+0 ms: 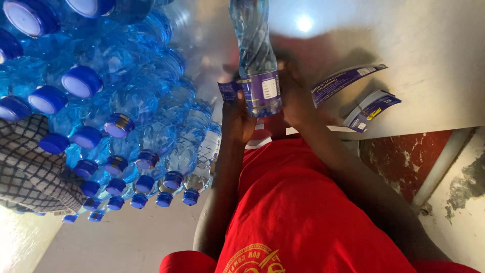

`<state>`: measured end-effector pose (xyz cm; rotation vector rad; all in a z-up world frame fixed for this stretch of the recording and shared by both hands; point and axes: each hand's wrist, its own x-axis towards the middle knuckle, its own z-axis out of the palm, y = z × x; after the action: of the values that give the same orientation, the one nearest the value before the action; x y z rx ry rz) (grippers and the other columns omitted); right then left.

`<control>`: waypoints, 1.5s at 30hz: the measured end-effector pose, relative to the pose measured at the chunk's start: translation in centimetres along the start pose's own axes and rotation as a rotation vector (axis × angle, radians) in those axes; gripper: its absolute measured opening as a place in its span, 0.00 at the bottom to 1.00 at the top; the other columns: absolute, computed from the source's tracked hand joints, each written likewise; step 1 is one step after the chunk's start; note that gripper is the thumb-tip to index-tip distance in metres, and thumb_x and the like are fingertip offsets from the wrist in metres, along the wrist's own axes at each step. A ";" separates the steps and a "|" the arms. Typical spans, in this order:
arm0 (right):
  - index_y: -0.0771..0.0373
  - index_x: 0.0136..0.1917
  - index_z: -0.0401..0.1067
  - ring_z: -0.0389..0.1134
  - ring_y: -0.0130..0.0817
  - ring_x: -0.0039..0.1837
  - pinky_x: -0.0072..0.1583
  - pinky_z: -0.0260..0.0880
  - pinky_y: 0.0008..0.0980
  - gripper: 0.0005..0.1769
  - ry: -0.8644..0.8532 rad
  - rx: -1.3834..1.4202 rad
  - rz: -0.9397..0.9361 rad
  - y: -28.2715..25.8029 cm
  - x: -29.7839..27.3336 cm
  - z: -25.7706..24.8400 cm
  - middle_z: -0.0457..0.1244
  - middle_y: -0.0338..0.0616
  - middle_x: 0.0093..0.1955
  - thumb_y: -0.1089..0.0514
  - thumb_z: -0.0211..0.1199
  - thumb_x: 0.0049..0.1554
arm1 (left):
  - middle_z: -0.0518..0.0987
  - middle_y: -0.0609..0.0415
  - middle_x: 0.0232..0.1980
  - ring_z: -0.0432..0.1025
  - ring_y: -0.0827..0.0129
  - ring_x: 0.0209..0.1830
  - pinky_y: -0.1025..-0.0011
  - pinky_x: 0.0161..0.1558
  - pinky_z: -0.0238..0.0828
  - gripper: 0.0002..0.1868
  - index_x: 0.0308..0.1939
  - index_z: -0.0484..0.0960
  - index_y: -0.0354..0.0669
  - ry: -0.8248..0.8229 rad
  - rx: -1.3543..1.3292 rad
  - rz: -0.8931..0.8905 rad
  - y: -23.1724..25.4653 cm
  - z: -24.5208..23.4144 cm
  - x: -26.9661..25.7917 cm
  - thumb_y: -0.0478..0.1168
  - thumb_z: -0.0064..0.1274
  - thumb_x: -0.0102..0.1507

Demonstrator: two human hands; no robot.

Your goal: Manually applying adhesive labels to plastic water bottles on a production table.

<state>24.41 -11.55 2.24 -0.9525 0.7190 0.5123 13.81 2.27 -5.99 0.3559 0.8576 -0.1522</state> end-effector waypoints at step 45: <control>0.67 0.87 0.61 0.75 0.49 0.67 0.73 0.75 0.55 0.48 -1.180 0.405 -0.253 -10.5 -11.8 2.6 0.71 0.49 0.68 0.32 0.68 0.70 | 0.79 0.58 0.54 0.75 0.71 0.52 0.70 0.53 0.75 0.28 0.52 0.73 0.53 -0.491 0.341 0.329 3.1 15.3 -19.1 0.44 0.78 0.59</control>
<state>24.55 -15.43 17.70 -0.2329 -0.3614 0.5692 13.17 -0.63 18.52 0.7383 0.2772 -0.0728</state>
